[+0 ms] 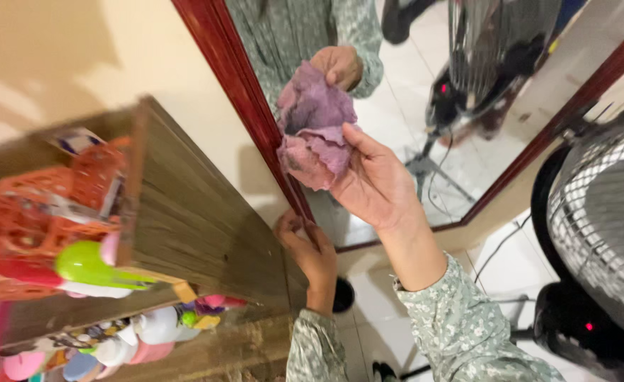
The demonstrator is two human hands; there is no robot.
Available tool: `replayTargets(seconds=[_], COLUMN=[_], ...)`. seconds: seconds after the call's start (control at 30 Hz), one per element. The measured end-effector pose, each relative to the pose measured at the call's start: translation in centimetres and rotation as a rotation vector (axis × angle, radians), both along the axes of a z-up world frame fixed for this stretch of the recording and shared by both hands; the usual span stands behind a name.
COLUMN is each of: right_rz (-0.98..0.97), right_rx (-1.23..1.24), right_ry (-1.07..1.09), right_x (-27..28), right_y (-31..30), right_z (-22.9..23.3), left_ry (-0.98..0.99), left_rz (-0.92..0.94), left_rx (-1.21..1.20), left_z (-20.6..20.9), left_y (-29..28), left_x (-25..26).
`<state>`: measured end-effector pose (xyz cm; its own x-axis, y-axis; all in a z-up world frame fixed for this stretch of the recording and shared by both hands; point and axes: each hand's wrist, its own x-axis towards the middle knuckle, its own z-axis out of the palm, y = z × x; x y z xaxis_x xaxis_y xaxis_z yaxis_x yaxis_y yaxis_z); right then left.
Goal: The person organizes cosmetic products on a wooden shelf by rearranging bottles, tubes, and containers within plastic baskets and on the shelf surface. They use a cloth to wipe the items and the shelf, pick up a green container from the floor, and handle small accessories like rubber bands.
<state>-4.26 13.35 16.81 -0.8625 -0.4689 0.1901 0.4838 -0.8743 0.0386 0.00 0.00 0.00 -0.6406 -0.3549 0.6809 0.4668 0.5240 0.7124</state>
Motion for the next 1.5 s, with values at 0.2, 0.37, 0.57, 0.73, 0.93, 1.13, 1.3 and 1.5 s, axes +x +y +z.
replayTargets(seconds=[0.2,0.37,0.57,0.73,0.93,1.13,1.3,1.5], right_rz=[-0.974,-2.392,-1.867,-1.512,-1.09,-1.029,-1.584,-1.913], right_rx=[0.559,1.398,1.612,1.712,2.093,2.187,1.947,1.929], right_ry=[0.377,0.578,1.216,1.49,1.589,1.655,1.634,1.296], right_x=[4.0,-2.0,-5.0,-3.5,-2.4,-0.8,-3.0,-5.5], right_y=[4.7,5.7,2.1,-1.2,0.2,-0.1,-0.1,0.5], right_z=[9.1,12.1,7.3,-3.9,-15.2,-17.7,-7.3,11.0], left_ry=[0.024,0.106,0.128,0.103,-0.028,-0.076,-0.123,-0.1], left_rz=[-0.175,-0.156,-0.168,-0.168,-0.278,-0.308,-0.311,-0.31], left_rx=[0.061,-0.035,-0.052,-0.046,-0.036,-0.092,-0.098,-0.121], left_z=[10.7,16.3,17.8,16.8,15.8,14.4,14.3,14.6], left_y=[1.1,1.1,0.5,-0.8,-2.5,-4.4,-5.7,-6.3], left_x=[3.4,4.5,4.4,5.7,8.7,13.3,15.5,16.8])
